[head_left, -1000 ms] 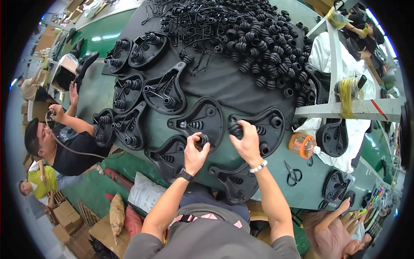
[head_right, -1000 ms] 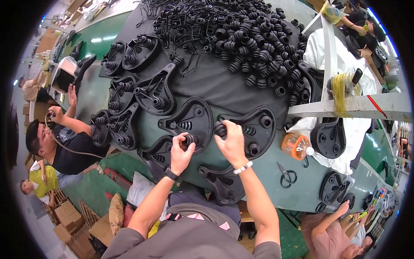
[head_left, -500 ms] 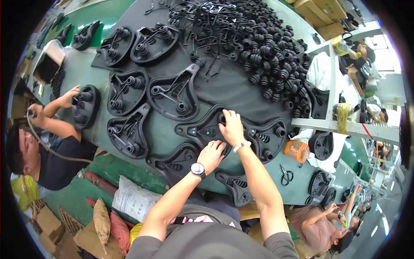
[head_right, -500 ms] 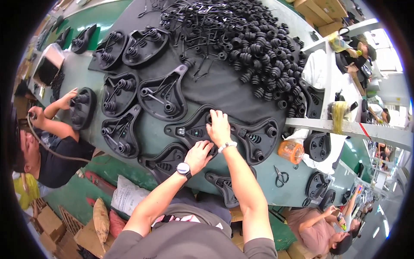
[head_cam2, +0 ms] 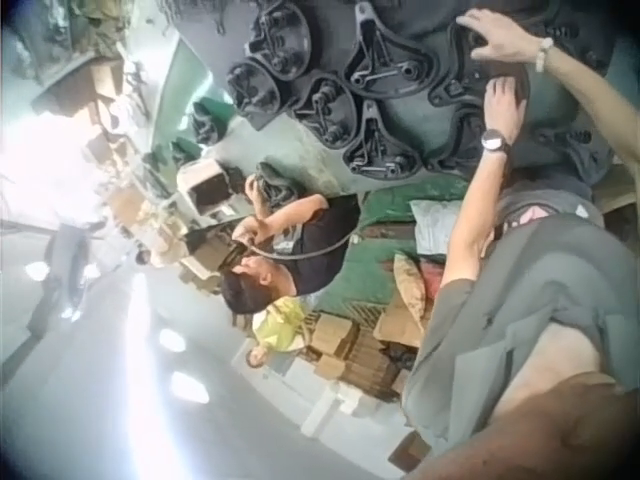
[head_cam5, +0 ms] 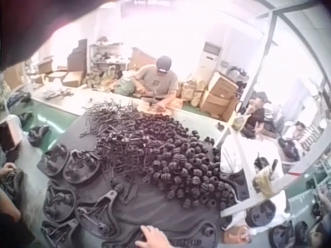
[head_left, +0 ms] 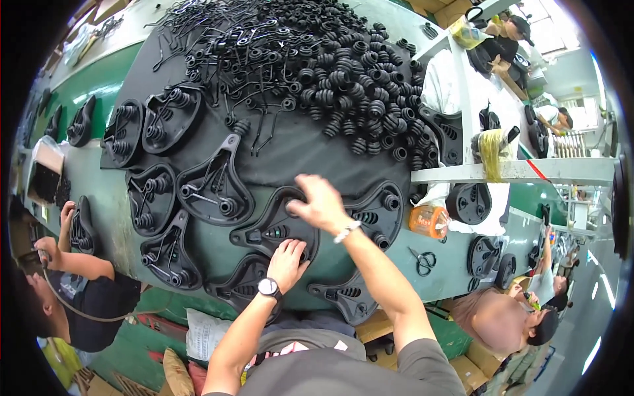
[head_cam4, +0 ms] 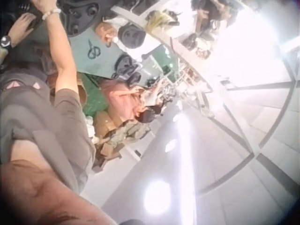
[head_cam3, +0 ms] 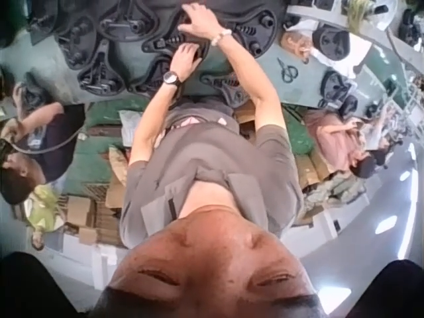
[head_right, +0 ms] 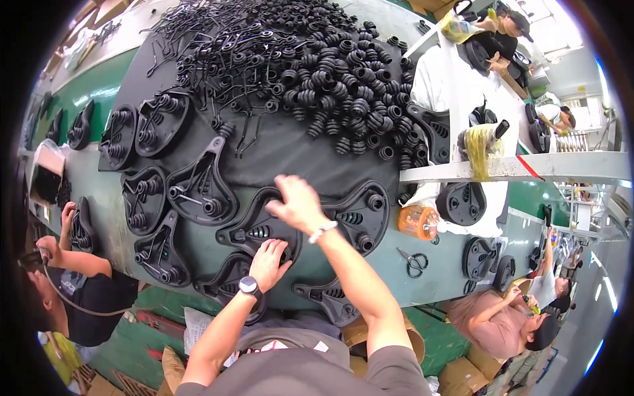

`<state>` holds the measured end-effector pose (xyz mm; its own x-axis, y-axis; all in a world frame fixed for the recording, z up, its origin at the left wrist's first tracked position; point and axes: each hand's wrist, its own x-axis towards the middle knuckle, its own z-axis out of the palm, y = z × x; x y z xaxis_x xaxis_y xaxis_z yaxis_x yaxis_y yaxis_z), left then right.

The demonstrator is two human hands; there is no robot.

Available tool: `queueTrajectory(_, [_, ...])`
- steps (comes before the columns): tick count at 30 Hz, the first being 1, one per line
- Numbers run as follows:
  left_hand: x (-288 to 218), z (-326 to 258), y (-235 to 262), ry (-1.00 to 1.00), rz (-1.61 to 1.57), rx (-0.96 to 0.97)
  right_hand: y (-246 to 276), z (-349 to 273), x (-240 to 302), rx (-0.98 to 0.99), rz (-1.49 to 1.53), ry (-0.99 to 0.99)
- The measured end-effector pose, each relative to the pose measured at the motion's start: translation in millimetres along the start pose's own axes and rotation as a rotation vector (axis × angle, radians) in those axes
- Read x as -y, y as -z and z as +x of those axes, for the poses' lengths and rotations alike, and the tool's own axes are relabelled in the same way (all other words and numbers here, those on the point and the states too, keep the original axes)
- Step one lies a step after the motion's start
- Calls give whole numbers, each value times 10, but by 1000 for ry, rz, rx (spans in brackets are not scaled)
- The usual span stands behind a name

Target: Assembling bicycle saddle components by inserting plastic parts into the saddle bases at a factory workbench.

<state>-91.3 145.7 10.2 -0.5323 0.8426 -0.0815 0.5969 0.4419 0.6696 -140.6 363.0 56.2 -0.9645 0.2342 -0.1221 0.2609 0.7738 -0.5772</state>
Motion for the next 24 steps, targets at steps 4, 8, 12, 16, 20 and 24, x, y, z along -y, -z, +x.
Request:
queueTrajectory(4, [-104, 47, 50, 62, 4, 10, 830, 169, -1477, -647, -400, -149])
queueTrajectory(8, [-189, 133, 65, 64, -1, -6, 1072, 81, -2521, -243, -390, -664])
queueTrajectory(12, [-274, 214, 34, 127, -188, -239, 1046, 47, -2648, -407, -181, -608])
queueTrajectory(16, [-529, 633, 57, 485, -984, -373, 1183, -121, -1259, -356, 284, -284])
queueTrajectory(20, [-611, 1235, 58, 825, -1843, -306, 745, -365, -563, 206, 354, 210])
queueTrajectory(24, [-526, 959, 188, 830, -1859, -315, 1006, 181, -1204, -247, 243, -94])
